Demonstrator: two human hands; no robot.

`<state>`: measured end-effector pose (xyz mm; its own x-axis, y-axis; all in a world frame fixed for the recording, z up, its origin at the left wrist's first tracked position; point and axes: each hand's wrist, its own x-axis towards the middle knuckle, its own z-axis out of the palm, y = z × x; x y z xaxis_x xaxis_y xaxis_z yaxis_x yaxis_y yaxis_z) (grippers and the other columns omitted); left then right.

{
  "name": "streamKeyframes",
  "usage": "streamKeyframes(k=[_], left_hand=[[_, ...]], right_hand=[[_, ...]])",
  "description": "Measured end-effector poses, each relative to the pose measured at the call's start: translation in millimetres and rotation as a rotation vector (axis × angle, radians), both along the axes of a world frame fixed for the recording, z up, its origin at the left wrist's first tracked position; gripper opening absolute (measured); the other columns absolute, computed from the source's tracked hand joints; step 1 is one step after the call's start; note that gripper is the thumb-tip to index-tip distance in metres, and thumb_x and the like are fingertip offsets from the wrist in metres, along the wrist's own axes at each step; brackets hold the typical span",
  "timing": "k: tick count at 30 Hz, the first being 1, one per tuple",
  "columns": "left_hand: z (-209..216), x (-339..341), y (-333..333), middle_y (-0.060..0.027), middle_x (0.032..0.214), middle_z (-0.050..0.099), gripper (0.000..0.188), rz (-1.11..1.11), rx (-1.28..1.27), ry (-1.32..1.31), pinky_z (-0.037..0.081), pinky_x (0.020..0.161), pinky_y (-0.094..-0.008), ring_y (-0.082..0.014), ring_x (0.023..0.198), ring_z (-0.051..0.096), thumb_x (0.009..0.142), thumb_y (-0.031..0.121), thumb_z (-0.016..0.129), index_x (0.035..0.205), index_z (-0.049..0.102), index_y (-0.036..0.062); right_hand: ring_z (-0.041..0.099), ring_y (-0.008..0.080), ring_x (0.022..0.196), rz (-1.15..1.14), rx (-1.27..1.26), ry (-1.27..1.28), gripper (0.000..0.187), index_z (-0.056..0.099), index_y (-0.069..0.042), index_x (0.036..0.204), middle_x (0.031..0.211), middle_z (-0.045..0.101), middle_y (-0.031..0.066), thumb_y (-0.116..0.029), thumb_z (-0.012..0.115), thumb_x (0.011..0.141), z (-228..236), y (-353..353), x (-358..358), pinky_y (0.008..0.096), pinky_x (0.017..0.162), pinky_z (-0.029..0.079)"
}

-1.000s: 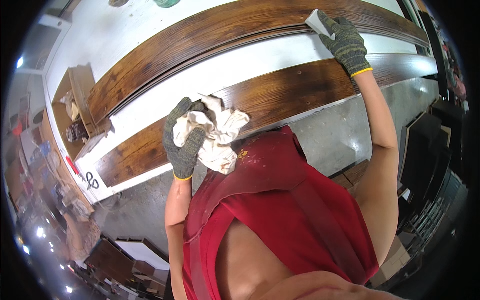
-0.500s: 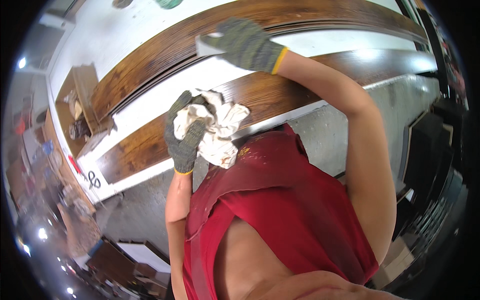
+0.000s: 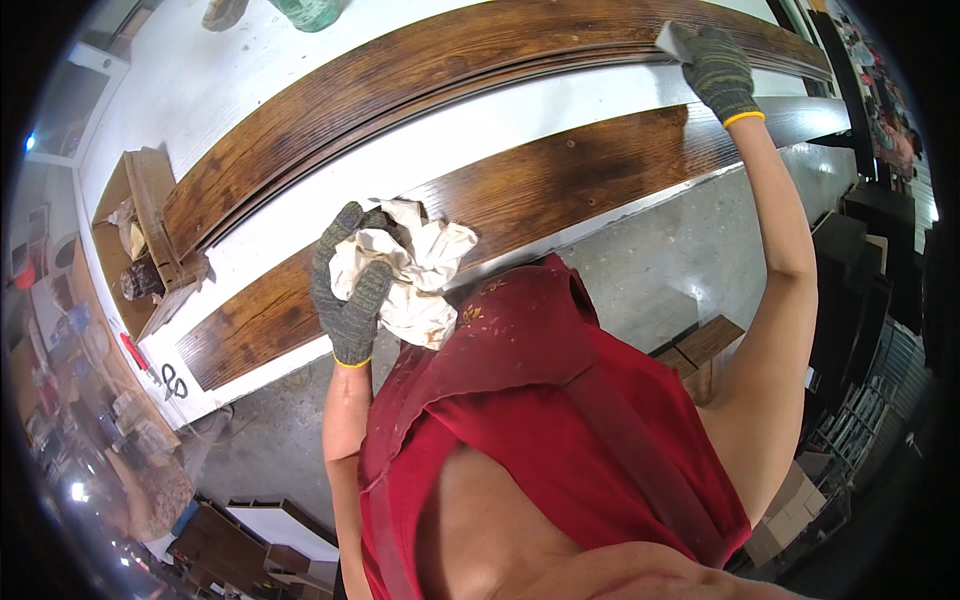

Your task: The person cleans long wood panels by applying a liquid from a bottle onto a cloth and wiping down the length and edges of the wood several times.

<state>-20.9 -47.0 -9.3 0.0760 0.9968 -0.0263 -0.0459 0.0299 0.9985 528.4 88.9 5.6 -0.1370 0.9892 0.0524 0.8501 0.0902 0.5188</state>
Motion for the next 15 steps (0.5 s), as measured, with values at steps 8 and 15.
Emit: streamKeyframes(k=[8,15], left_hand=[[2,-8,-3,-0.0146,0.124,0.065,0.06,0.026,0.009,0.003,0.051,0.096,-0.0361,-0.0231,0.111,0.062,0.078,0.012,0.078,0.132,0.057,-0.0031],[17,6,-14,-0.0095,0.122,0.066,0.052,-0.07,0.042,-0.04,0.049,0.096,-0.033,-0.0183,0.11,0.063,0.084,0.019,0.075,0.132,0.06,0.0055]], right_hand=[[0.064,0.0333,0.111,0.061,-0.18,1.637,0.041,0.062,-0.01,0.131,0.128,0.06,0.0214,-0.02,0.066,0.091,-24,-8,-32,0.0403,0.101,0.049],[0.054,0.0278,0.126,-0.165,-0.593,2.256,0.072,0.042,0.003,0.145,0.139,0.052,0.0166,-0.017,0.073,0.084,-8,-13,-127,0.0409,0.111,0.042]])
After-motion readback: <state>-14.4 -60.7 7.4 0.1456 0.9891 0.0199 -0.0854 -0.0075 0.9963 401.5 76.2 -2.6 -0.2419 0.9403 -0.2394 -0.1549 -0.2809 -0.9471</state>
